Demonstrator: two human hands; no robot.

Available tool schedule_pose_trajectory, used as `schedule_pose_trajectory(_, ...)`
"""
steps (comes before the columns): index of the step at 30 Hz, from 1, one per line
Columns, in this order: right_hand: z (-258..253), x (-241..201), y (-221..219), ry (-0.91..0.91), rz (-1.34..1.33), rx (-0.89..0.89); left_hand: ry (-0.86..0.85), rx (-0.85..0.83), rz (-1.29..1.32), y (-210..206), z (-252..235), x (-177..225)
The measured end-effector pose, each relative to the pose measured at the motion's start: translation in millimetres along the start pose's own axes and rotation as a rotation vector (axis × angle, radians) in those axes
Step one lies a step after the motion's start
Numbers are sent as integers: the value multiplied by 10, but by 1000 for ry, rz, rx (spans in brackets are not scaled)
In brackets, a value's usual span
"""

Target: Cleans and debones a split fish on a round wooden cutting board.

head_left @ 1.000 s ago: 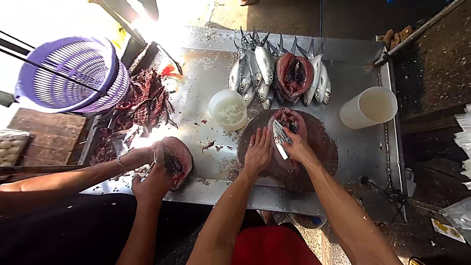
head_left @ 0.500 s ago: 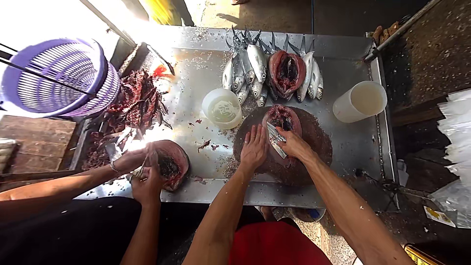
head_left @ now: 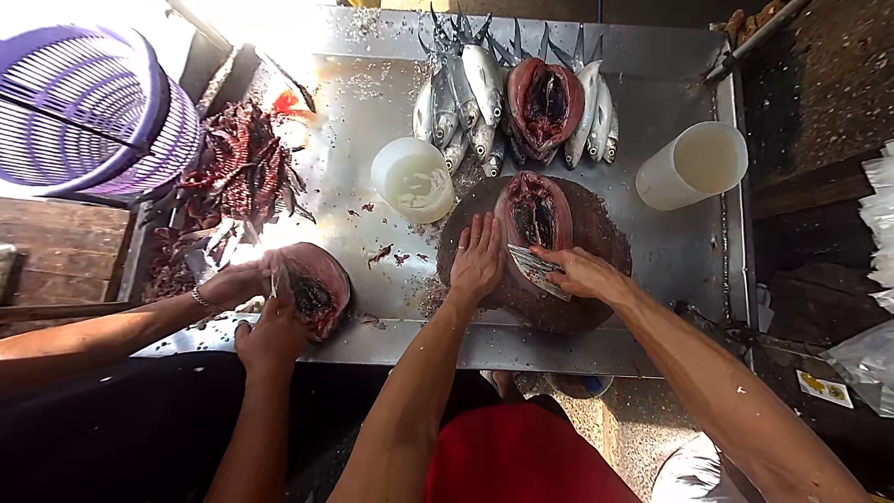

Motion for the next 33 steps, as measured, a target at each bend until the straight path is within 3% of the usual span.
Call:
schedule_pose_trajectory(4,110,136,-121,60,18,-32,-2,6,-3,-22,-5,-6)
schedule_pose_trajectory(12,383,160,-244,10,68,-33,-5,47,68,52,-4,-20)
schedule_pose_trajectory(16,589,-196,-257,-112,146,19,-112,164,289,270,233,52)
schedule_pose_trajectory(22,765,-853,-482,-292,221,41,-276,40,254,198,486,325)
schedule_pose_trajectory(29,832,-762,-474,-292,237,85,-211,154,89,317,205,101)
schedule_pose_trajectory(33,900,-519,-297,-277,76,118,-103,168,66,281,35,-77)
Point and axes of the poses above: each hand's wrist, its own z-axis away from the middle knuckle, its own y-axis out of the back of the hand, x = y × z, the point moved 9 cm from there along -z, towards the middle knuckle, and after that the axes turned 6 degrees about y, right-handed, at the moved point
